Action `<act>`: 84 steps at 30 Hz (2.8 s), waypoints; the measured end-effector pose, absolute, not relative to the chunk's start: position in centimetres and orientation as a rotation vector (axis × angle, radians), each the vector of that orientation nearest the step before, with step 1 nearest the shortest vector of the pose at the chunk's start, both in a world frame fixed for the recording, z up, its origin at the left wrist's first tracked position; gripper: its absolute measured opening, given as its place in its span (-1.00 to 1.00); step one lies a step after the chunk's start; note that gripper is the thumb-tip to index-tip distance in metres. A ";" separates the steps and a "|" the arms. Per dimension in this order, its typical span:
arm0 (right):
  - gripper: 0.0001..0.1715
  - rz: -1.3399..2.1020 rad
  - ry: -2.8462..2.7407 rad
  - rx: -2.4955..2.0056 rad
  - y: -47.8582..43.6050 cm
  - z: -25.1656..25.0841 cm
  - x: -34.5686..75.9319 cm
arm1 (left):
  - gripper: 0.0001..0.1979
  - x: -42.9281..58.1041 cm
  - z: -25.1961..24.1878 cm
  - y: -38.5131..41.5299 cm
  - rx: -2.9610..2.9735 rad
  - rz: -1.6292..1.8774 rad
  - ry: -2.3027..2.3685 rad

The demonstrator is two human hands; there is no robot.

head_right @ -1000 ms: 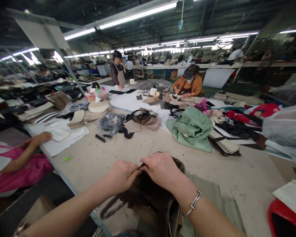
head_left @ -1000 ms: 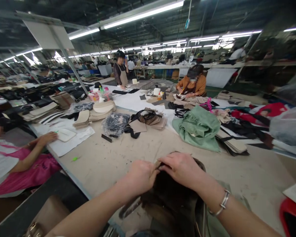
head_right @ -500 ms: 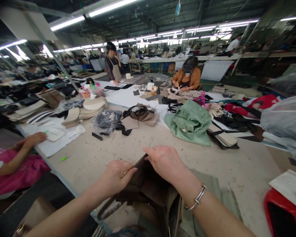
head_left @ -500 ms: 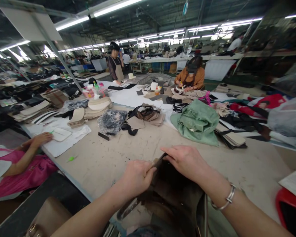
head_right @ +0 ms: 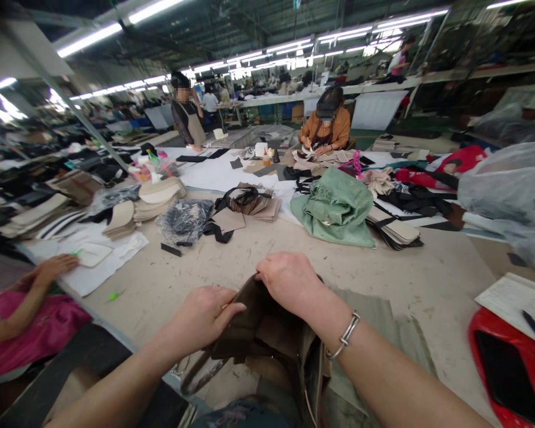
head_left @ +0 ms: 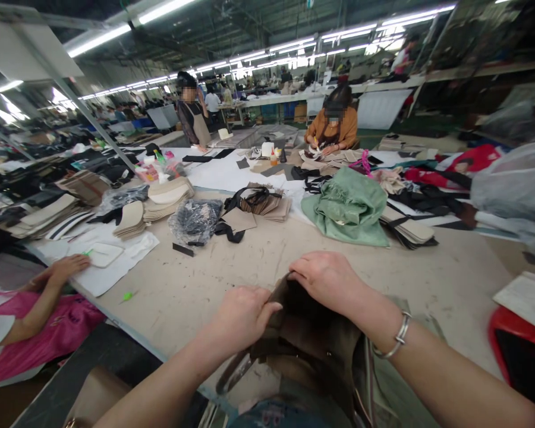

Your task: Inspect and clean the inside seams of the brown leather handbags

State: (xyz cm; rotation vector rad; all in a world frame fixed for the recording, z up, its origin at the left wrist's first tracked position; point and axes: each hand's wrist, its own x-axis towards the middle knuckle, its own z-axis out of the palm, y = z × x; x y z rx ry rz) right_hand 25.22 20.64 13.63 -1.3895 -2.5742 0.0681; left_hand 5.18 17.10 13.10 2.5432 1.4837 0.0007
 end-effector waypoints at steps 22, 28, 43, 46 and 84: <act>-0.73 -0.047 -2.417 -1.633 19.3 13.5 27.1 | -0.65 7.9 12.0 19.5 2.592 0.137 1.563; -0.83 -0.043 -2.385 -1.647 19.8 13.6 26.8 | -0.67 8.1 12.2 19.5 2.615 0.110 1.532; -0.79 -0.006 -2.353 -1.755 20.3 13.7 26.3 | -0.70 7.8 12.3 19.5 2.613 0.062 1.441; -0.77 -0.022 -2.363 -1.752 20.4 13.8 26.3 | -0.48 7.9 12.9 20.0 2.589 0.043 1.393; 0.08 0.126 -1.985 -1.736 4.0 8.6 30.2 | -0.68 11.8 13.2 23.5 2.769 -0.004 1.576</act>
